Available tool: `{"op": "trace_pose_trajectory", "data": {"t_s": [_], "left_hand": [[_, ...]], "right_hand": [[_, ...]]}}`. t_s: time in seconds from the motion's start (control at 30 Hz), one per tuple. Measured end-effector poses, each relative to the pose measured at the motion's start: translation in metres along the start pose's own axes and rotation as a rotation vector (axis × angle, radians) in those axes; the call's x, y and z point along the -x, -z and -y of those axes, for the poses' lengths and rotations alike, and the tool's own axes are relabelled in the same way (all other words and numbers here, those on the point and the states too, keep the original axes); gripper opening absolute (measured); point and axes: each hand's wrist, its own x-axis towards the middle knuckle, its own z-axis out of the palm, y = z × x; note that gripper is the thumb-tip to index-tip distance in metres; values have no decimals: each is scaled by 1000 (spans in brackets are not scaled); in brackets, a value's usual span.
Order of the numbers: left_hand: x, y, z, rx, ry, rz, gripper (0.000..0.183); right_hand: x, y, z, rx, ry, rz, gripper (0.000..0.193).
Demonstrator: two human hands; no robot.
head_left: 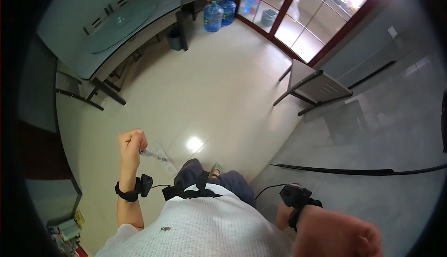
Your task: Mopping the floor in a dining area around tables and chairs.
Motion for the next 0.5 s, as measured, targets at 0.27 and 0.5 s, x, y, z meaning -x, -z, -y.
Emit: {"op": "trace_pose_trajectory", "data": {"t_s": [0.27,0.5], "left_hand": [[-74,-96,19,-95,-48,151,30],[-132,-182,42,-155,-162,63,17]], "right_hand": [[7,64,-51,58,-9,-17,26],[23,124,-123,127,-33,24,24]]}}
